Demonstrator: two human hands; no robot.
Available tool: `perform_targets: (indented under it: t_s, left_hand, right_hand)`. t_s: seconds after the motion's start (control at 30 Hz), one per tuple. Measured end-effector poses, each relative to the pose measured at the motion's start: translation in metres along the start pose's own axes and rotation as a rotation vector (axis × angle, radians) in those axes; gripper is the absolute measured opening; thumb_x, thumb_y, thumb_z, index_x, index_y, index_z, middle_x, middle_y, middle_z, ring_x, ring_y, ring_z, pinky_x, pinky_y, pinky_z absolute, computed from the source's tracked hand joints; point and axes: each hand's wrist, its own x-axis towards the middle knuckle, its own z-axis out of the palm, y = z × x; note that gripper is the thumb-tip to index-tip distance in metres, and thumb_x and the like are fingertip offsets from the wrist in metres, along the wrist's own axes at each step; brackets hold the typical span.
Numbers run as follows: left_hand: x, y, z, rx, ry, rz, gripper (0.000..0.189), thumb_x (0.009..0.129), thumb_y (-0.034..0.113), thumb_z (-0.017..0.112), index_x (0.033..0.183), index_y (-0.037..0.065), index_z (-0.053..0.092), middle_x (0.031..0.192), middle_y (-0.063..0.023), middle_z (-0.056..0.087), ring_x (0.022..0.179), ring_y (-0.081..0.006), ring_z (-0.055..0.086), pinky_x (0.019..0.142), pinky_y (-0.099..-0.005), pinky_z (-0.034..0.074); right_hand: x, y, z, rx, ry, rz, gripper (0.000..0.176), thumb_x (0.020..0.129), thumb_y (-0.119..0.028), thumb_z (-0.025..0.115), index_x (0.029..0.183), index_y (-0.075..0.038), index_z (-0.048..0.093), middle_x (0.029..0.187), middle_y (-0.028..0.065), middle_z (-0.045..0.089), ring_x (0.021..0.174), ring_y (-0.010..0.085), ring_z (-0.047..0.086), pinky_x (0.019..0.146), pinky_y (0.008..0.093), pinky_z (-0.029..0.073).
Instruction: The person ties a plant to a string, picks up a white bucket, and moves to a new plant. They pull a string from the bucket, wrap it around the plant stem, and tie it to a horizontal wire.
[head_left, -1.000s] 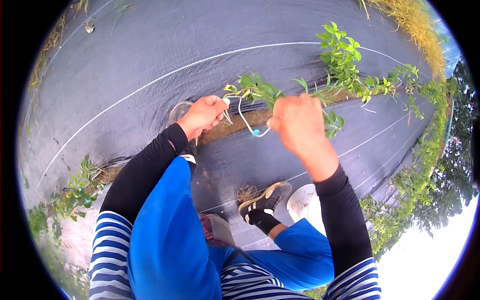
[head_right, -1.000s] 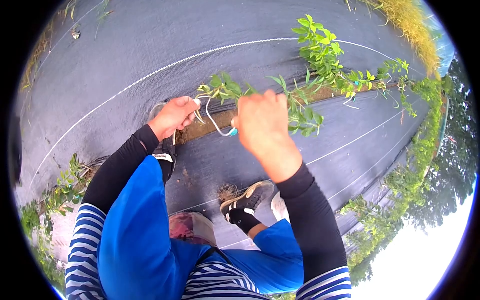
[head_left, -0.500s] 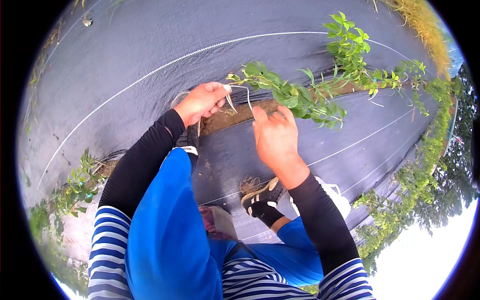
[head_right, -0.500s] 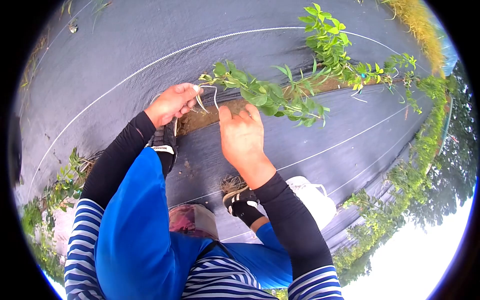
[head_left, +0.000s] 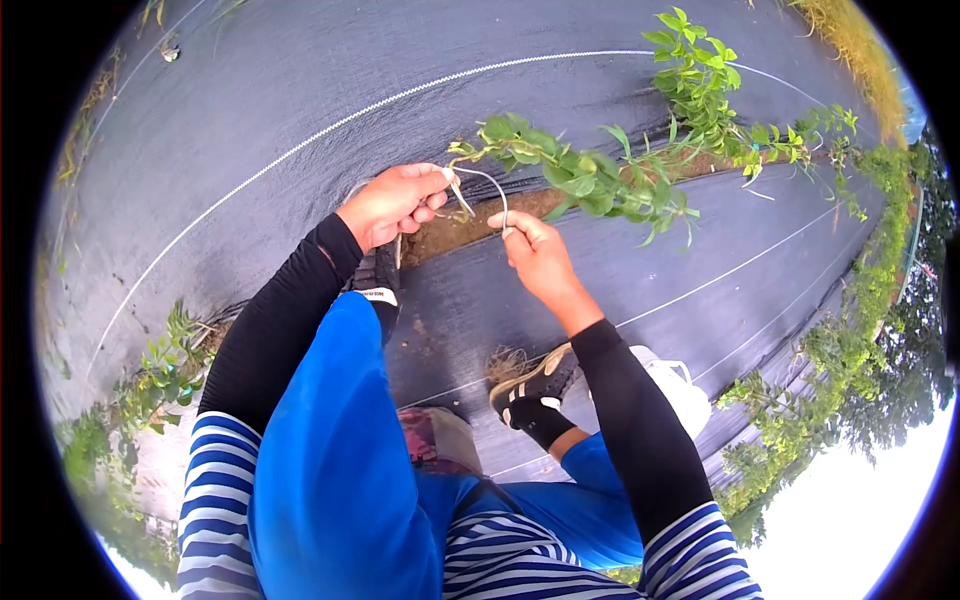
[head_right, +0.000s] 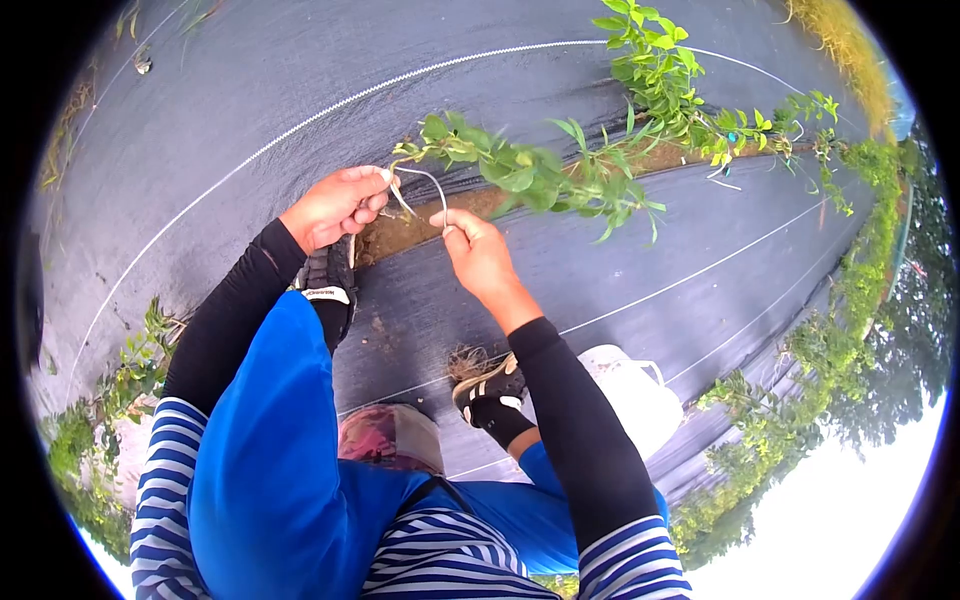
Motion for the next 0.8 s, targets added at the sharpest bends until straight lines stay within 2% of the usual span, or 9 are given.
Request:
perform_targets:
  t_s: [0.07, 0.13, 0.17, 0.27, 0.3, 0.4, 0.53, 0.7, 0.8]
  left_hand:
    - [0.0, 0.0, -0.003, -0.044, -0.022, -0.017, 0.015, 0.093, 0.024, 0.052, 0.094, 0.01, 0.055, 0.066, 0.0059, 0.045, 0.05, -0.002, 0.037, 0.037, -0.0168, 0.023]
    - [0.0, 0.002, -0.004, -0.031, -0.004, -0.039, 0.013, 0.093, 0.023, 0.052, 0.091, 0.01, 0.054, 0.066, 0.0058, 0.045, 0.05, -0.0022, 0.037, 0.037, -0.0166, 0.022]
    - [0.0, 0.003, -0.004, -0.018, 0.006, -0.05, 0.013, 0.092, 0.023, 0.053, 0.089, 0.011, 0.053, 0.066, 0.0056, 0.045, 0.05, -0.0023, 0.037, 0.037, -0.0165, 0.022]
    - [-0.004, 0.002, -0.009, -0.096, -0.021, -0.089, 0.011, 0.092, 0.021, 0.055, 0.088, 0.01, 0.052, 0.065, 0.0051, 0.046, 0.049, -0.0024, 0.037, 0.037, -0.0164, 0.023]
    - [-0.004, 0.001, -0.01, -0.092, -0.017, -0.091, 0.011, 0.092, 0.021, 0.055, 0.088, 0.01, 0.052, 0.065, 0.0051, 0.046, 0.049, -0.0024, 0.037, 0.037, -0.0164, 0.023]
    - [-0.006, -0.005, -0.012, -0.227, -0.072, -0.079, 0.011, 0.092, 0.02, 0.053, 0.088, 0.01, 0.051, 0.065, 0.0044, 0.046, 0.05, -0.0026, 0.038, 0.037, -0.0162, 0.025]
    - [-0.007, -0.009, -0.014, -0.346, -0.078, -0.102, 0.012, 0.093, 0.019, 0.05, 0.087, 0.009, 0.049, 0.065, 0.0036, 0.046, 0.049, -0.0033, 0.037, 0.037, -0.0158, 0.025]
    - [-0.007, -0.01, -0.022, -0.537, -0.196, -0.182, 0.017, 0.094, 0.023, 0.049, 0.093, 0.006, 0.05, 0.063, 0.004, 0.041, 0.047, -0.0031, 0.035, 0.035, -0.0163, 0.026]
    - [-0.01, -0.007, -0.03, -0.61, -0.083, -0.202, 0.025, 0.095, 0.03, 0.048, 0.099, 0.005, 0.051, 0.061, 0.0049, 0.039, 0.047, -0.0025, 0.034, 0.035, -0.0161, 0.026]
  right_hand:
    - [0.01, 0.019, 0.008, 0.136, -0.03, 0.019, 0.016, 0.089, -0.008, 0.05, 0.1, -0.003, 0.061, 0.062, -0.0057, 0.044, 0.056, 0.0028, 0.039, 0.05, 0.0213, 0.035]
    - [0.018, 0.029, 0.01, 0.018, 0.046, -0.089, 0.016, 0.089, -0.01, 0.051, 0.098, -0.005, 0.063, 0.062, 0.0052, 0.05, 0.055, 0.01, 0.044, 0.054, 0.027, 0.04]
    - [0.019, 0.017, 0.006, -0.12, 0.074, -0.081, 0.016, 0.089, -0.011, 0.05, 0.097, -0.006, 0.063, 0.063, 0.0063, 0.053, 0.056, 0.0131, 0.048, 0.056, 0.0291, 0.042]
    - [0.038, 0.023, 0.005, -0.207, 0.115, -0.165, 0.017, 0.088, -0.011, 0.05, 0.098, -0.008, 0.063, 0.066, 0.0079, 0.057, 0.058, 0.018, 0.052, 0.059, 0.0316, 0.043]
    - [0.043, 0.023, 0.003, -0.218, 0.091, -0.112, 0.017, 0.088, -0.011, 0.049, 0.097, -0.008, 0.063, 0.075, 0.0103, 0.063, 0.068, 0.0247, 0.059, 0.066, 0.0348, 0.046]
    - [0.056, 0.024, 0.006, -0.222, 0.109, -0.148, 0.018, 0.087, -0.013, 0.049, 0.096, -0.009, 0.064, 0.084, 0.0119, 0.066, 0.078, 0.028, 0.063, 0.073, 0.0359, 0.048]
    - [0.066, 0.023, 0.011, -0.22, 0.072, -0.072, 0.019, 0.087, -0.015, 0.048, 0.096, -0.01, 0.065, 0.091, 0.0118, 0.066, 0.088, 0.0306, 0.062, 0.077, 0.0373, 0.048]
    - [0.08, 0.016, 0.01, -0.371, 0.004, -0.191, 0.02, 0.087, -0.015, 0.048, 0.096, -0.012, 0.065, 0.092, 0.01, 0.066, 0.089, 0.0308, 0.061, 0.079, 0.0395, 0.047]
    - [0.084, 0.01, 0.005, -0.376, -0.016, -0.241, 0.019, 0.087, -0.015, 0.048, 0.097, -0.013, 0.064, 0.093, 0.0101, 0.066, 0.09, 0.031, 0.06, 0.081, 0.0398, 0.046]
